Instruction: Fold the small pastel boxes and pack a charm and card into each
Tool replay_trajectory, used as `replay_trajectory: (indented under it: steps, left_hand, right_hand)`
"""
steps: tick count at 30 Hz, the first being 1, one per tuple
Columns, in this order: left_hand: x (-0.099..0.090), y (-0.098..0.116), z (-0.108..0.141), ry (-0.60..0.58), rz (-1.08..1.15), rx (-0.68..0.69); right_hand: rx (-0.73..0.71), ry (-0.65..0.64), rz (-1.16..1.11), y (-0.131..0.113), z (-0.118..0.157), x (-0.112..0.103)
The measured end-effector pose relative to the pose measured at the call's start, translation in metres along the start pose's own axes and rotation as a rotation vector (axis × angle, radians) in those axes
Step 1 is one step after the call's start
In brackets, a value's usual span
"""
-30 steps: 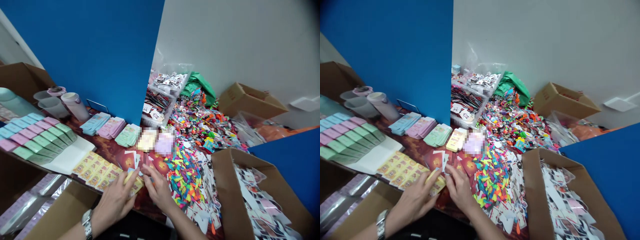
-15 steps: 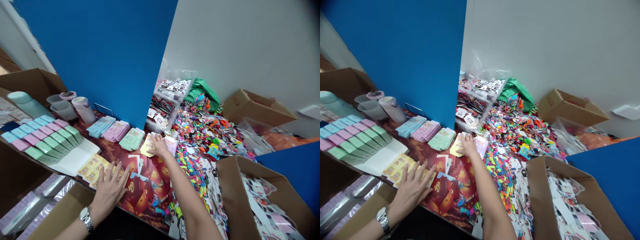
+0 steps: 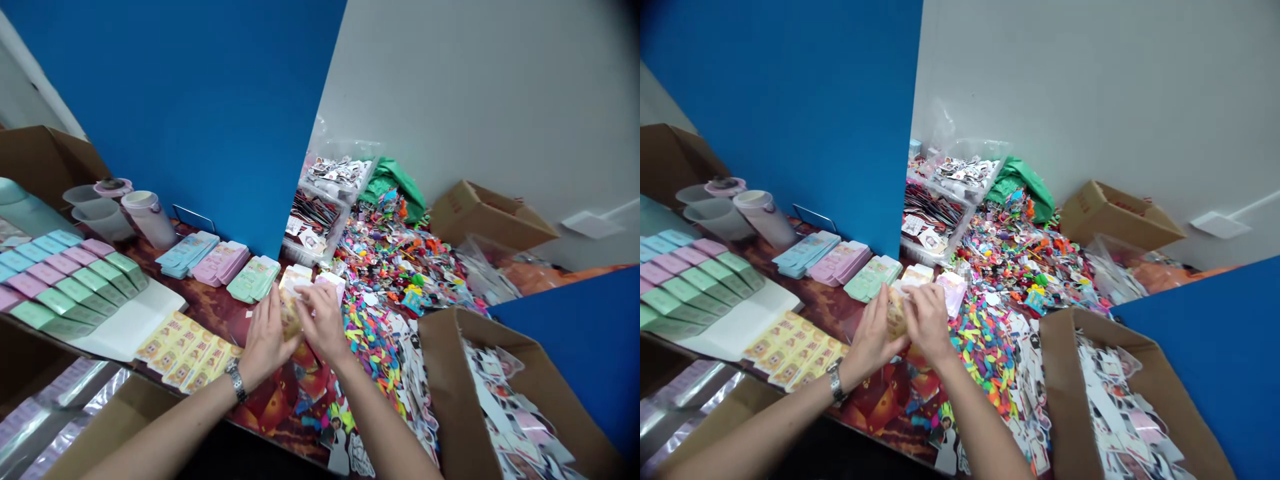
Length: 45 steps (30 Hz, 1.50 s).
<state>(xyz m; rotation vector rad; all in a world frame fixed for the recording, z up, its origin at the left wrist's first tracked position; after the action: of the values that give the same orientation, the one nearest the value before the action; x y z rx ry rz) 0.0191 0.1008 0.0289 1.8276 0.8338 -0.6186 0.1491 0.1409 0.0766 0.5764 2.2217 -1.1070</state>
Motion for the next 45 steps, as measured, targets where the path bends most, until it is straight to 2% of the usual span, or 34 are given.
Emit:
replay_trajectory:
  steps: [3,5,9,11,15,20,23,25,30,33,35,40,45]
  left_hand:
    - [0.004,0.004,0.003,0.032,-0.034,-0.001]
    - [0.003,0.004,0.007,0.038,-0.029,0.021]
    - [-0.001,0.005,0.013,-0.014,0.087,0.01]
    - [-0.003,0.008,0.016,-0.068,0.152,0.021]
    - [-0.007,0.013,0.019,-0.159,0.193,0.109]
    - [-0.009,0.013,0.024,-0.132,0.106,0.212]
    - [-0.009,0.014,0.027,-0.129,0.038,0.249]
    - [-0.009,0.014,0.028,-0.127,0.015,0.261]
    - [-0.013,0.013,0.025,-0.092,0.061,0.259]
    - [-0.013,0.012,0.026,-0.077,0.029,0.287]
    - [-0.013,0.012,0.028,-0.084,0.014,0.3]
    - [-0.012,0.012,0.03,-0.1,0.029,0.298]
    - [-0.012,0.011,0.031,-0.126,0.026,0.258]
  right_hand:
    - [0.069,0.012,-0.169,-0.014,0.017,-0.013]
    - [0.071,0.062,-0.186,-0.017,0.028,-0.018]
    - [-0.05,0.199,0.049,-0.02,0.05,-0.02]
    - [-0.065,0.18,0.086,-0.021,0.059,-0.018]
    - [0.107,0.029,-0.138,-0.021,0.07,-0.016]
    - [0.381,0.161,-0.463,-0.013,0.069,-0.019]
    - [0.538,0.167,-0.652,-0.007,0.066,-0.014]
    - [0.582,0.178,-0.73,-0.006,0.065,-0.014]
    - [0.513,0.094,-0.767,-0.009,0.065,-0.015]
    - [0.531,0.002,-0.802,-0.011,0.068,-0.012]
    - [0.546,0.011,-0.815,-0.011,0.069,-0.012]
    - [0.445,0.008,-0.63,-0.019,0.065,-0.022]
    - [0.544,-0.021,-0.621,-0.017,0.058,-0.021]
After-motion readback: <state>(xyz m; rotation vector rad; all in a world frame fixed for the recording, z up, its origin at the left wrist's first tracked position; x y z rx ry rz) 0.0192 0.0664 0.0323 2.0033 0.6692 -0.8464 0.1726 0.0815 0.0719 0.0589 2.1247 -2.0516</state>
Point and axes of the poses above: each hand's wrist, its own z-axis away from the middle knuckle, its own x-axis out of the palm, y = z × x, the point moved 3 cm from there along -z, towards the middle knuckle, and after that the axes turned 2 degrees about -z, right-handed, at the moved point
